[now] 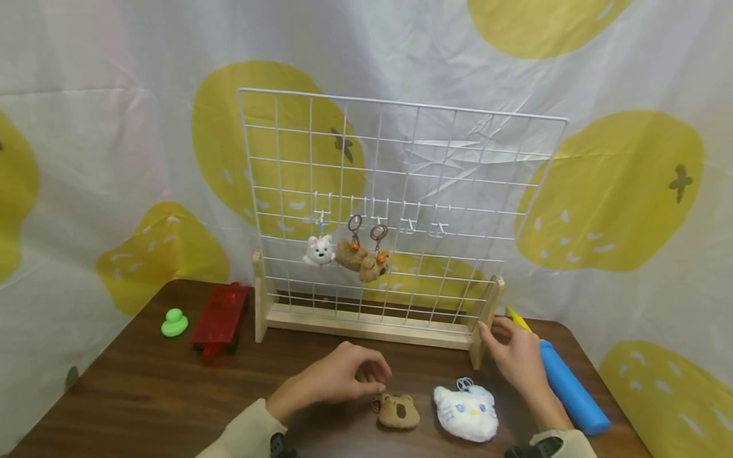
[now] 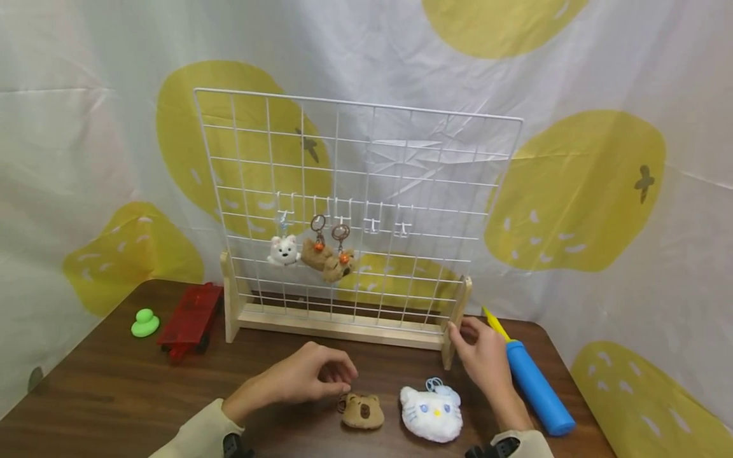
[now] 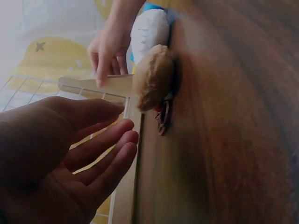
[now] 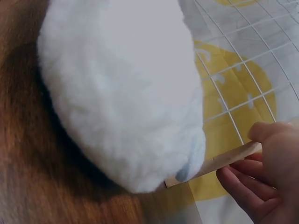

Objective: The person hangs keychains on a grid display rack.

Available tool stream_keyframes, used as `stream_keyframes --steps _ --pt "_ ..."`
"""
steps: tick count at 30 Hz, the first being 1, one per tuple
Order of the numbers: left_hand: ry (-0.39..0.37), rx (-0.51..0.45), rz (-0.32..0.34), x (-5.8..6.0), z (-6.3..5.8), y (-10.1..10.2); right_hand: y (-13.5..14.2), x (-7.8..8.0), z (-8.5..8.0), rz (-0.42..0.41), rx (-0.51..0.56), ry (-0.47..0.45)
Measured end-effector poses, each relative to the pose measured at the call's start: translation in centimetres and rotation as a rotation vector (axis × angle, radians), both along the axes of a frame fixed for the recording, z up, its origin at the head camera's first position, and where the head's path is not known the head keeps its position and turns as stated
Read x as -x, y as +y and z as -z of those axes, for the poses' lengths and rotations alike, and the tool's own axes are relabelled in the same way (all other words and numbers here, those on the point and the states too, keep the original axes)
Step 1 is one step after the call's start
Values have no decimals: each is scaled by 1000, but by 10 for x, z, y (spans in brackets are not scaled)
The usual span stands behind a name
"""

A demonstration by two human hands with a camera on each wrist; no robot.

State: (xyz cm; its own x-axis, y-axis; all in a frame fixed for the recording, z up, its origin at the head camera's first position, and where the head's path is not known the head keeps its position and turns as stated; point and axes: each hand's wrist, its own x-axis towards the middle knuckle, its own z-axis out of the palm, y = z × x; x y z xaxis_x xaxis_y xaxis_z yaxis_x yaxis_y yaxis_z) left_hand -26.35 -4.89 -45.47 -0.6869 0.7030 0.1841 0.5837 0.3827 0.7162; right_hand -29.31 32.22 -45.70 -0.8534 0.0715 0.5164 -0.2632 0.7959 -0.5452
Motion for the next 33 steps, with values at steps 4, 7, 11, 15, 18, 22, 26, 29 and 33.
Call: stream_keyframes --steps 4,7,11,15,18,22,26,29,33 --pt "6 54 29 0 5 0 1 -1 2 5 41 -32" --pt "21 73 14 1 7 -1 2 -2 3 -2 70 -55" --pt "34 107 -10 1 9 -1 4 -2 3 -10 105 -82" --pt "50 129 -15 -1 10 0 5 -1 4 -13 127 -98" --pt "74 131 -15 -2 11 1 7 0 5 -13 138 -104" --pt "97 135 -22 -4 12 3 9 0 6 -15 141 -107" --pt "79 133 -41 -6 12 3 9 0 7 -21 133 -118" --pt "48 117 -53 -8 12 4 9 0 7 -20 127 -133" --pt "9 97 -61 -10 11 4 9 -1 6 -19 130 -154"
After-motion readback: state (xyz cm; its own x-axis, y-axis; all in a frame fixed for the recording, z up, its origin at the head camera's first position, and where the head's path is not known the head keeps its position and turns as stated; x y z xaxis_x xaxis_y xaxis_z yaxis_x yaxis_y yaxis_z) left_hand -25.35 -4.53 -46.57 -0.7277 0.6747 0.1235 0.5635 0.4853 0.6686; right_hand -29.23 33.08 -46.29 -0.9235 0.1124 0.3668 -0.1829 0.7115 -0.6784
